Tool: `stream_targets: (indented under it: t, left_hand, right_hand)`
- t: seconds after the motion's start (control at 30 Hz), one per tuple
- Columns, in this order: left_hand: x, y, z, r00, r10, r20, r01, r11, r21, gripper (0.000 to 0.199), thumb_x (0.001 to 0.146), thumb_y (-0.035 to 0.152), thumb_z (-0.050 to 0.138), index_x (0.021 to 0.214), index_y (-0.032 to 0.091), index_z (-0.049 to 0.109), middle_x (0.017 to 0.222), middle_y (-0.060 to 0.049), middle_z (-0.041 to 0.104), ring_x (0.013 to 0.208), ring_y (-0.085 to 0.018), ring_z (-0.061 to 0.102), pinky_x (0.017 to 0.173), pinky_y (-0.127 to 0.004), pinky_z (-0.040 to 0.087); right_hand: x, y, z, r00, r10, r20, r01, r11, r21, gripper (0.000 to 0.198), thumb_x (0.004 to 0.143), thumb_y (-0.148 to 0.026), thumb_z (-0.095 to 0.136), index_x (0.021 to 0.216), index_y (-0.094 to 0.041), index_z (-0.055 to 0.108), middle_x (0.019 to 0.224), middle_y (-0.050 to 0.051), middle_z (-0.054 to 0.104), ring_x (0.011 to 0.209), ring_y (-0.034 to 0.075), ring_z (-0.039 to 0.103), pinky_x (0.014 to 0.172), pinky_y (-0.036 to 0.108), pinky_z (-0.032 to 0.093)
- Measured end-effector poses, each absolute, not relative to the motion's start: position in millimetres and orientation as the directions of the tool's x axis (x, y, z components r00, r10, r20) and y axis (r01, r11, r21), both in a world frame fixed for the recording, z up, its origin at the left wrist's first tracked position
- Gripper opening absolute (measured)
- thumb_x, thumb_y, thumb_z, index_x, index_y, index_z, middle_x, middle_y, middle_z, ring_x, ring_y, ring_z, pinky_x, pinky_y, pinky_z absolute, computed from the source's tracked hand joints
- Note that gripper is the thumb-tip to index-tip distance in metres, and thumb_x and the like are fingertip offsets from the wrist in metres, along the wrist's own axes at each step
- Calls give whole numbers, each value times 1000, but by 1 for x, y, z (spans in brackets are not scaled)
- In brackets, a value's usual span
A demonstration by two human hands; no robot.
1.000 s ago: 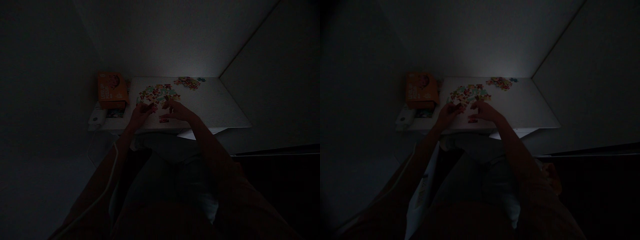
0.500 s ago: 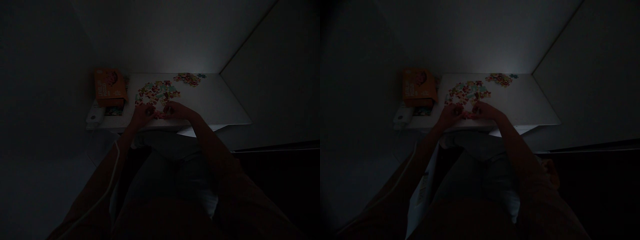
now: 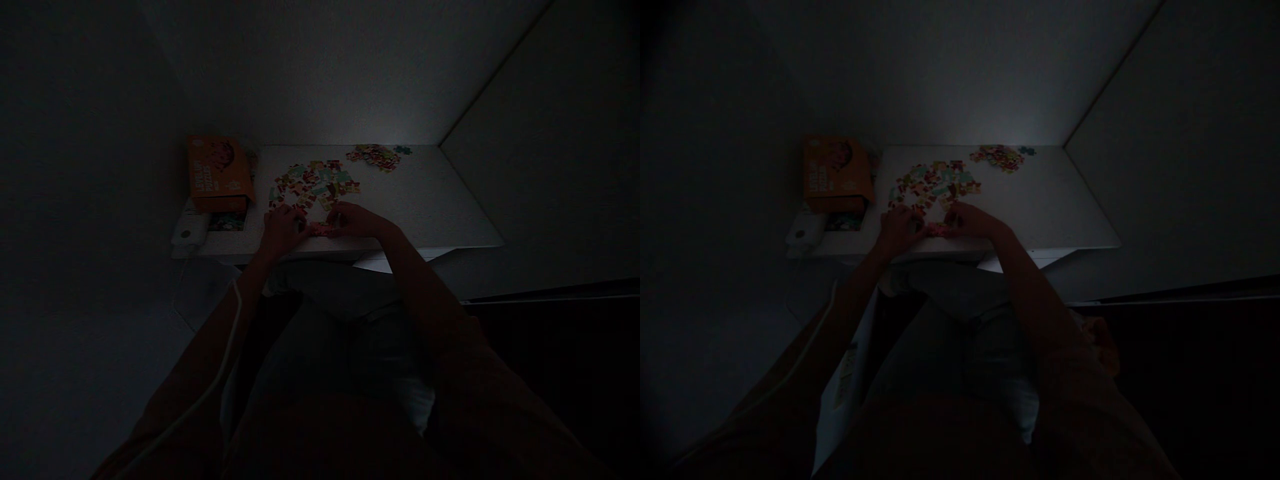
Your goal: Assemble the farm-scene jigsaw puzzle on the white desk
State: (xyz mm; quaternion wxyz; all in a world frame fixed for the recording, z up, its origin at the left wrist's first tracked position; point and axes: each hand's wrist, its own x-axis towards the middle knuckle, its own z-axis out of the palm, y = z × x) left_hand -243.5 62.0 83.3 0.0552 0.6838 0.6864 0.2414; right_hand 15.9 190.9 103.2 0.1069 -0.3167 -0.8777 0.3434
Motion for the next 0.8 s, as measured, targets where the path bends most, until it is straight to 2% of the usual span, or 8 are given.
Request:
stream_targets:
  t: [0.23, 0.4, 0.53, 0.67, 0.8]
  left_hand:
    - [-243, 63, 88, -123, 970, 210, 907, 24, 421, 26, 102, 44, 87, 120, 27, 80, 142, -14, 75, 144, -39, 65, 123, -56, 42]
    - [-243, 64, 84, -128, 966, 227, 891, 12, 453, 33, 100, 41, 90, 129, 29, 80, 146, -14, 74, 144, -39, 65, 125, -56, 41]
    - [-245, 66, 83, -195, 948, 253, 853, 37, 520, 24, 104, 37, 84, 126, 27, 80, 143, -13, 76, 141, -37, 67, 125, -57, 42]
    - [-251, 68, 83, -349, 895, 277, 797, 129, 590, 18, 108, 33, 74, 124, 26, 78, 138, -14, 78, 135, -36, 71, 121, -57, 49]
    - [-252, 67, 79, -365, 880, 305, 824, 153, 546, 30, 102, 34, 79, 132, 28, 78, 146, -16, 77, 143, -42, 67, 125, -64, 48]
  right_hand:
    - [15, 196, 98, -793, 608, -31, 430, 524, -735, 42, 79, -50, 101, 111, -27, 86, 115, 10, 85, 102, 31, 78, 90, 44, 66]
    - [16, 197, 94, -802, 597, 17, 396, 552, -734, 50, 81, -46, 101, 125, -27, 87, 123, 11, 82, 106, 30, 78, 96, 44, 67]
    - [17, 202, 92, -824, 566, 41, 375, 597, -709, 48, 84, -44, 99, 127, -27, 88, 126, 11, 81, 112, 31, 78, 103, 47, 66]
    - [24, 208, 93, -789, 613, 33, 439, 602, -667, 42, 82, -43, 102, 121, -28, 91, 129, 12, 81, 118, 35, 77, 110, 53, 65]
    - [35, 211, 97, -752, 659, -13, 504, 562, -656, 44, 81, -48, 104, 120, -29, 93, 128, 13, 81, 115, 36, 77, 109, 54, 66]
